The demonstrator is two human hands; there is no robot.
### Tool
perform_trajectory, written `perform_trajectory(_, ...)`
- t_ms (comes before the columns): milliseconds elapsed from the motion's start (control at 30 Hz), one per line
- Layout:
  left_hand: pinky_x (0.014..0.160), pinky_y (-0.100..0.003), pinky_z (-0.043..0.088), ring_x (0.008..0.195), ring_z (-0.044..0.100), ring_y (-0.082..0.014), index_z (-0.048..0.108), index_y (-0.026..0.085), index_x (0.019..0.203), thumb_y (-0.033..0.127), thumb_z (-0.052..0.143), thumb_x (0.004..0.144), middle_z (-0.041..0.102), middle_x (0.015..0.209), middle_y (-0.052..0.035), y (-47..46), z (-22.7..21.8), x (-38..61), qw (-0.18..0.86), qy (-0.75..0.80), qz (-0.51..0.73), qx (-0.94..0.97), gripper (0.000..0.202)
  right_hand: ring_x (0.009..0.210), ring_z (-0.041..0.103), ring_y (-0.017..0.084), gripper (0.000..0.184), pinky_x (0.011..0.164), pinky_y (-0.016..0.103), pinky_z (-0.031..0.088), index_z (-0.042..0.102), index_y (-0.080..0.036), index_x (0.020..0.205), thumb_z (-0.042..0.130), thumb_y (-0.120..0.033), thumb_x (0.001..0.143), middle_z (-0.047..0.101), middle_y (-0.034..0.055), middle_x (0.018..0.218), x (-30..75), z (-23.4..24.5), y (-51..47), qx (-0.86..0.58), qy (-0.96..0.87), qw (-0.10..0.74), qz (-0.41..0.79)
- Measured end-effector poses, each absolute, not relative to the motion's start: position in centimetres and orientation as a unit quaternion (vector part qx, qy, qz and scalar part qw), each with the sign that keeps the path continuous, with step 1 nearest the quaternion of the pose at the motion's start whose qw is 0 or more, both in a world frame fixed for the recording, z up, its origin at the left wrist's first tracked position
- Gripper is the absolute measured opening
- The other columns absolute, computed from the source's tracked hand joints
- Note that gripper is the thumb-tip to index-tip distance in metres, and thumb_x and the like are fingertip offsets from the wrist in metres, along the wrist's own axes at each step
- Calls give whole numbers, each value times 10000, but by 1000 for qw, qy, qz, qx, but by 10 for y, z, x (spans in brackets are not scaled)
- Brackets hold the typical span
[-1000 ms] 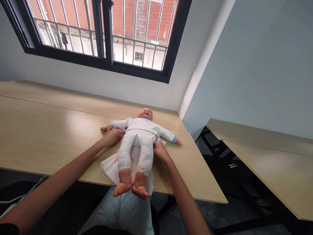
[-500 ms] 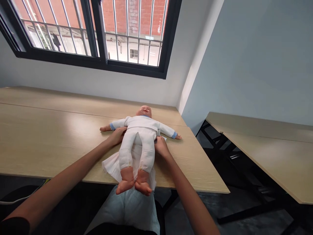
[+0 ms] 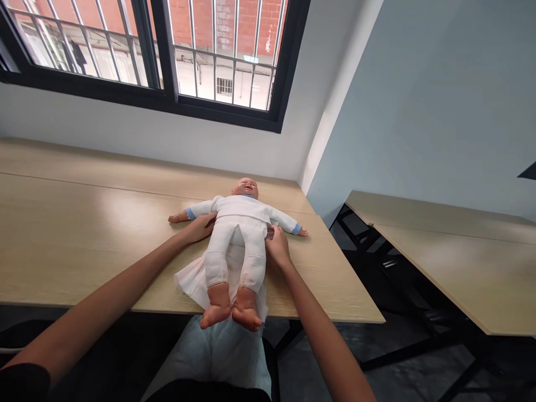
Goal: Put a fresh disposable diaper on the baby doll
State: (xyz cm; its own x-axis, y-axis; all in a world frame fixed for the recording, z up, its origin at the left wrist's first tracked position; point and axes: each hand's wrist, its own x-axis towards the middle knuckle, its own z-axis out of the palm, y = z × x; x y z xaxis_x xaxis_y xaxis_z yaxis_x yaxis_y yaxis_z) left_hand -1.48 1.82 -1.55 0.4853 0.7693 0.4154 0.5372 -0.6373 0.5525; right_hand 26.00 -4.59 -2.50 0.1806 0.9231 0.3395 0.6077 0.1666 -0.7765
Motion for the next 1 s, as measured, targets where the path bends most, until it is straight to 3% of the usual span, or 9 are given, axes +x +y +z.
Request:
perform_trajectory(200,812,-412,470,838,586,-262,504,169,831,380,347,914,605,837,-88,-20,12,-11,178,487,380,766,277,956,602,254,438,878,397,490,582,-115,1016,487,-499,829,620,173,1089,256,2,-86,-605,-576,528,151)
perform_trajectory(267,869,-463,473,971,586,-312,517,161,960,577,388,904,604,995,-123,-56,14,-5,209,522,372,739,439,839,622,231,539,816,401,514,568,-147,1120,518,-595,825,609,140,1114,246,6,-122,-631,-567,497,182)
perform_trajectory(367,1047,-502,408,1249,473,-348,403,179,1288,676,500,838,472,1309,-172,-116,0,6,222,497,369,753,677,832,650,231,692,774,398,544,477,-190,1284,557,-671,793,543,135,1246,227,0,-176,-662,-559,442,232)
perform_trajectory(467,1082,-542,383,1385,323,-373,169,251,1460,659,582,799,272,1487,-179,-159,-17,18,219,503,359,755,879,963,650,276,806,830,429,550,360,-236,1416,595,-657,771,462,137,1379,210,-10,-206,-680,-568,408,220)
perform_trajectory(567,1065,-549,400,1418,260,-378,67,292,1504,504,599,826,138,1548,-161,-182,-20,29,208,522,353,748,887,1046,629,290,943,864,438,546,186,-249,1509,628,-601,754,428,132,1419,206,-16,-213,-677,-561,411,242)
perform_trajectory(667,962,-497,486,1262,486,-352,201,381,1494,267,540,827,26,1573,-105,-190,-8,33,227,540,312,748,757,927,661,254,990,790,404,560,121,-268,1524,649,-520,725,444,119,1401,214,-14,-210,-691,-541,415,240)
perform_trajectory(733,881,-428,527,978,646,-242,333,438,1440,167,505,793,-6,1568,-67,-190,1,30,260,553,287,738,722,856,668,236,956,727,384,559,144,-287,1521,629,-482,720,446,107,1399,224,-10,-209,-711,-532,408,210)
perform_trajectory(867,721,-341,551,510,533,-35,461,427,1358,166,502,752,135,1497,-55,-181,9,15,328,566,312,689,662,900,663,249,800,673,366,541,275,-287,1475,561,-488,757,467,84,1390,243,-3,-208,-740,-541,372,148)
perform_trajectory(1000,694,-295,535,712,595,-120,538,334,1303,249,546,682,349,1320,-69,-165,5,-3,392,529,371,655,627,1036,622,290,651,769,411,529,368,-256,1423,510,-468,825,514,84,1352,251,-5,-201,-734,-587,337,59)
